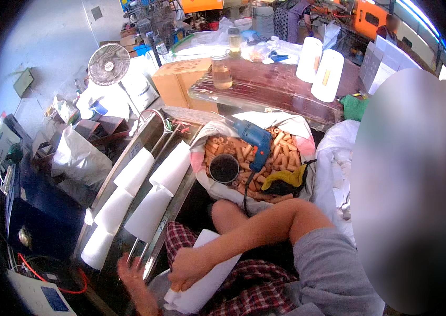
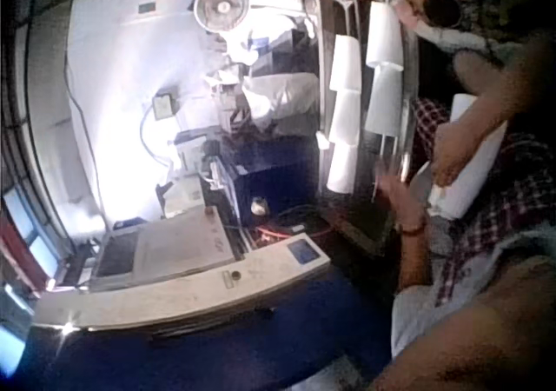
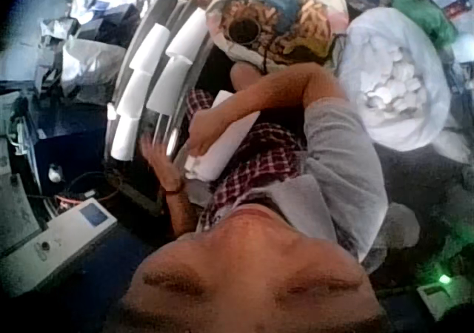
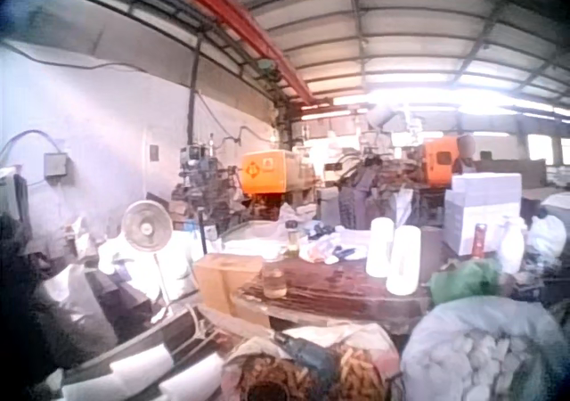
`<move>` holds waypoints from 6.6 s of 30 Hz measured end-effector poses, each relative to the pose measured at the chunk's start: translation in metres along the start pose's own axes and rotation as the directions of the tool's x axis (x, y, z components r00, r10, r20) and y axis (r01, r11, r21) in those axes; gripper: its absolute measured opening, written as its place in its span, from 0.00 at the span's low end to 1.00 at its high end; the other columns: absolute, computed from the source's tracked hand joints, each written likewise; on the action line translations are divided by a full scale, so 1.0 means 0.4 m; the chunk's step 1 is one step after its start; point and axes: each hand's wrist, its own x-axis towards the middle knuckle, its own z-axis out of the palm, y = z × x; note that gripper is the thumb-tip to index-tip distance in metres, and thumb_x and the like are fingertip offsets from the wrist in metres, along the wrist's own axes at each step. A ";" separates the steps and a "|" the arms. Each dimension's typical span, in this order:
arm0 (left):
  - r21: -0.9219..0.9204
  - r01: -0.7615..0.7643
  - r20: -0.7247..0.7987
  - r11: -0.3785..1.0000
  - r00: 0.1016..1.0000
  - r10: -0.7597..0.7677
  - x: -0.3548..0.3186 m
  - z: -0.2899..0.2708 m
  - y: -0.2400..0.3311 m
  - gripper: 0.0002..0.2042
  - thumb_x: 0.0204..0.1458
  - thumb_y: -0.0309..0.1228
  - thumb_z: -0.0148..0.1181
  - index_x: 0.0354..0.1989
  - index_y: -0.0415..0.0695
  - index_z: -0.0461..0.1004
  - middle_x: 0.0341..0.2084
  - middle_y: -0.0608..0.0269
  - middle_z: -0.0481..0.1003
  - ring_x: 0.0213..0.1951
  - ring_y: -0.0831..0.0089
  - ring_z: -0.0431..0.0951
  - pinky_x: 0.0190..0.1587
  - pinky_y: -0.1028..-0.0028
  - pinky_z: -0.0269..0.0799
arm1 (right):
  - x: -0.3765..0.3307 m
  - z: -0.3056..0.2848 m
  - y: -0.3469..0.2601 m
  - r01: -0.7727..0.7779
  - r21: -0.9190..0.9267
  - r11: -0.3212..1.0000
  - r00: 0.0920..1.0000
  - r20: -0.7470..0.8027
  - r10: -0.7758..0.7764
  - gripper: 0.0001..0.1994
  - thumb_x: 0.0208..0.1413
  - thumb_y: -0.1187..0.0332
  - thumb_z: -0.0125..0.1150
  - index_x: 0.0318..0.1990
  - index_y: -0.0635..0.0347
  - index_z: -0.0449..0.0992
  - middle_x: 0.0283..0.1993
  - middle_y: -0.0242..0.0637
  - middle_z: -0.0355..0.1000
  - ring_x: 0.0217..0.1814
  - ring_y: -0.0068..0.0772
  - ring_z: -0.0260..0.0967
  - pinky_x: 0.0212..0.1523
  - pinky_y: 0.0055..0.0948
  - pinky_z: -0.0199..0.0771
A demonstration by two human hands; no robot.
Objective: The person processes plastic conical parts by wiping them with a cloth, assembling smaller plastic pieces together, and drilling a hole into a plastic rod using a power drill.
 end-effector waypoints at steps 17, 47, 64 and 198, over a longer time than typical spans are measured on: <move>0.218 0.914 -0.965 0.341 0.254 -0.066 -0.676 -0.764 -0.774 0.32 0.54 0.46 0.54 0.60 0.36 0.56 0.58 0.43 0.58 0.57 0.51 0.63 0.56 0.60 0.62 | -1.491 -0.361 0.602 -0.872 0.436 -0.224 -0.484 -0.697 0.529 0.19 0.59 0.54 0.48 0.48 0.59 0.70 0.43 0.44 0.71 0.43 0.39 0.70 0.39 0.40 0.70; -0.064 0.990 -0.849 0.122 0.010 -0.529 -0.746 -0.837 -0.996 0.29 0.57 0.53 0.41 0.62 0.47 0.58 0.60 0.56 0.59 0.58 0.61 0.63 0.60 0.58 0.58 | -0.279 -0.192 0.205 -0.638 0.587 0.499 0.518 -0.152 0.842 0.14 0.55 0.70 0.56 0.49 0.62 0.71 0.46 0.34 0.70 0.46 0.23 0.67 0.45 0.22 0.68; -0.708 -0.045 -0.625 0.705 0.505 -0.596 -0.664 -0.692 -0.586 0.29 0.56 0.54 0.46 0.58 0.46 0.64 0.56 0.61 0.66 0.54 0.61 0.67 0.58 0.61 0.60 | 0.169 0.207 -0.151 0.325 0.010 0.946 0.897 -0.321 -0.304 0.21 0.49 0.61 0.59 0.50 0.56 0.69 0.58 0.39 0.64 0.61 0.41 0.59 0.61 0.49 0.52; 0.789 -0.232 -0.299 0.569 0.664 0.685 0.301 -0.090 -0.082 0.28 0.36 0.52 0.67 0.29 0.38 0.64 0.23 0.51 0.70 0.27 0.53 0.71 0.33 0.60 0.65 | 0.594 -0.059 0.347 0.130 0.798 0.588 0.400 -0.585 0.705 0.19 0.60 0.55 0.47 0.41 0.66 0.71 0.35 0.41 0.70 0.36 0.32 0.63 0.37 0.28 0.65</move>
